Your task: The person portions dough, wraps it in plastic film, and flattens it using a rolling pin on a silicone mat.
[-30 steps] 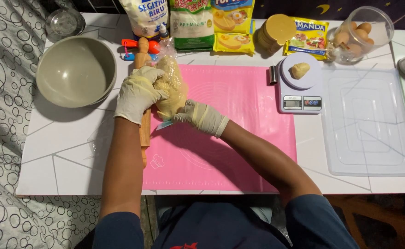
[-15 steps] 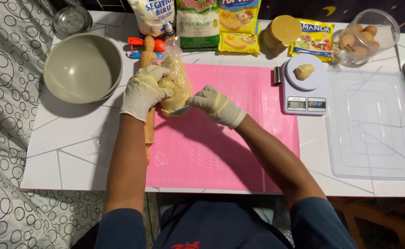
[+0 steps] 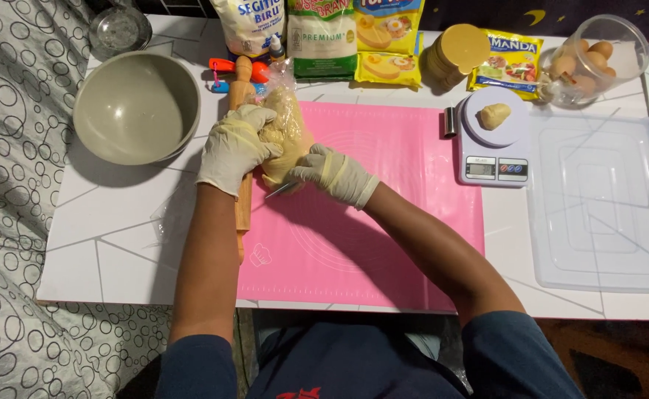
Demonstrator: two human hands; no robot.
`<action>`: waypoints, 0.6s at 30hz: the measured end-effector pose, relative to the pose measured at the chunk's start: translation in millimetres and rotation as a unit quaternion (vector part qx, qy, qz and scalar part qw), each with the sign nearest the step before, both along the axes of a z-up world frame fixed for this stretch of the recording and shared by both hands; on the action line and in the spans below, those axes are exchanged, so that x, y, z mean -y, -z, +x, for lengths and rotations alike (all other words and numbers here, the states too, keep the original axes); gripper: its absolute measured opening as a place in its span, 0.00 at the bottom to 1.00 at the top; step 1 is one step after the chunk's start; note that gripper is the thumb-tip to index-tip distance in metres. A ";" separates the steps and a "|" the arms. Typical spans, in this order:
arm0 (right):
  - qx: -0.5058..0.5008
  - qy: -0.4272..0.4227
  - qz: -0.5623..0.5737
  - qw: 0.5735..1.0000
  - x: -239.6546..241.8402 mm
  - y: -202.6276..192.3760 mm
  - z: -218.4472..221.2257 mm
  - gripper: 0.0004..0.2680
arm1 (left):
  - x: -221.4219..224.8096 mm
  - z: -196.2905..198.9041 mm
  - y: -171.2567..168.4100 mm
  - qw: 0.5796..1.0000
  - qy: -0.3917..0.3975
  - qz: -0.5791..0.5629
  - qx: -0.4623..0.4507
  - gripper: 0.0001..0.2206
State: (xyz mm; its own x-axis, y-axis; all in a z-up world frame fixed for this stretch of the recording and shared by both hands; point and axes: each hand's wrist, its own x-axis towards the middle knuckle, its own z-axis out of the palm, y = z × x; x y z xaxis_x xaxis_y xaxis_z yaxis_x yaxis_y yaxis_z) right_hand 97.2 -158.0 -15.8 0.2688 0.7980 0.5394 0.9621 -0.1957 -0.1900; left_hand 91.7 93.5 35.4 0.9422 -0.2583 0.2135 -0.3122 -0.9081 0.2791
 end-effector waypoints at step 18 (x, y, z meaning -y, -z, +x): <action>-0.376 0.143 -0.141 0.904 76.7 -41.9 -6.6 0.13 | 5.7 5.7 11.6 0.994 -0.061 0.089 -0.018 0.29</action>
